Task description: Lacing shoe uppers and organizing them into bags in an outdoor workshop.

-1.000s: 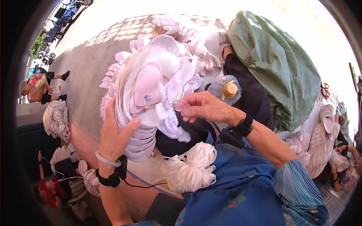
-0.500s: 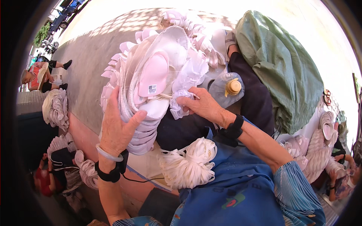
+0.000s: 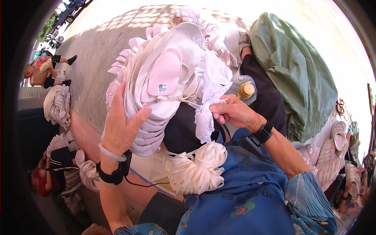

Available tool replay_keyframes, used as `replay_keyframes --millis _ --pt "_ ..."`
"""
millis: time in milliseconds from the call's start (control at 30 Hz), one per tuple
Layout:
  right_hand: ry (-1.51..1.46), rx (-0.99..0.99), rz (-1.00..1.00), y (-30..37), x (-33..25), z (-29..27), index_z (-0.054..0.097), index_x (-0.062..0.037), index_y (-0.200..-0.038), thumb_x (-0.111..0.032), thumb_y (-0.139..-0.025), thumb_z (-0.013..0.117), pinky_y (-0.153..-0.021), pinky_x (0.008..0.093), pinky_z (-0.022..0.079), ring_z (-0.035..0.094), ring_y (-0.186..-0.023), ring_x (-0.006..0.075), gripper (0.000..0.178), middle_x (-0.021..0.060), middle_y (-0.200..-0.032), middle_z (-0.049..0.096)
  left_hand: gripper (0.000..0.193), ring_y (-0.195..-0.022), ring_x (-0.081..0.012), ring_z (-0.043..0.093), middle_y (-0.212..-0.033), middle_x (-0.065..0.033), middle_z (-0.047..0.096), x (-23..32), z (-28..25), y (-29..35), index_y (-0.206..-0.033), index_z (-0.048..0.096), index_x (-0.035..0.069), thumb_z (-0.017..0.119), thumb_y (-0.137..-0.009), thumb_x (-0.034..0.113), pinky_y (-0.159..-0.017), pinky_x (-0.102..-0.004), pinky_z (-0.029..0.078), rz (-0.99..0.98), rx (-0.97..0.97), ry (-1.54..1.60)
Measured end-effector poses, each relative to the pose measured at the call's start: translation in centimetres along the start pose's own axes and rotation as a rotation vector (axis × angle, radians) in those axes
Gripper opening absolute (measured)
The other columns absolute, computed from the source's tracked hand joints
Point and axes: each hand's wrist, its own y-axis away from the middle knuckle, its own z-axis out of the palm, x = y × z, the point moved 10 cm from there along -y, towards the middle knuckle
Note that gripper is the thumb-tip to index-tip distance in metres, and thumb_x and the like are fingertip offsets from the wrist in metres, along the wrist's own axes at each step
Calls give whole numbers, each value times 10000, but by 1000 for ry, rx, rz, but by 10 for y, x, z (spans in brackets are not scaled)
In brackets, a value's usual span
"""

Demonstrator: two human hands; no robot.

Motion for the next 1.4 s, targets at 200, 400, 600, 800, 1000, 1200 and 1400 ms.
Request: replay_keyframes --millis 200,400,600,800,1000,1200,1400 --pt "298 -39 -42 0 -13 8 677 6 -849 -174 -912 622 -539 207 476 587 -588 68 198 39 -738 662 594 -1160 -315 509 -1290 -250 477 79 -18 26 -1301 407 -61 651 -848 236 -954 -382 414 262 236 -200" --pt "265 -157 -79 5 -16 32 686 2 -885 -158 -920 598 -570 196 474 585 -629 62 186 35 -772 665 371 -847 -217 592 -1169 -165 550 84 58 11 -1253 471 -25 529 -892 32 -745 -305 491 45 -198 274" --pt "341 -168 -121 9 -31 41 650 10 -949 -169 -929 578 -571 197 476 583 -631 56 194 26 -778 650 333 -815 -212 572 -1044 -145 573 61 107 1 -1227 497 -8 513 -898 46 -748 -295 472 -18 -429 322" --pt "268 -187 -131 10 -41 48 588 31 -1055 -138 -924 552 -616 225 512 608 -680 85 217 51 -881 655 321 -684 -165 580 -862 -121 604 55 114 -5 -1130 519 -23 611 -867 138 -639 -293 468 -208 -509 420" --pt "249 -295 -149 16 -42 62 541 59 -1162 -94 -890 531 -643 211 533 644 -760 94 312 70 -933 634 341 -670 -70 547 -896 -36 592 36 116 -1 -1165 475 -11 619 -892 134 -588 -211 456 -240 -609 307" --pt "380 -141 -179 0 -51 62 603 19 -1042 -126 -876 586 -611 213 513 639 -746 86 221 20 -724 614 282 -869 -76 548 -978 -34 579 42 110 -6 -1152 491 -7 570 -892 67 -748 -239 455 -87 -524 547" --pt "834 -19 -421 -5 -69 73 634 -17 -1004 -206 -842 691 -611 212 454 558 -692 77 255 -4 -713 582 239 -837 -105 530 -972 -30 589 18 105 -5 -1141 551 -15 522 -916 59 -758 -241 437 -125 -548 597"
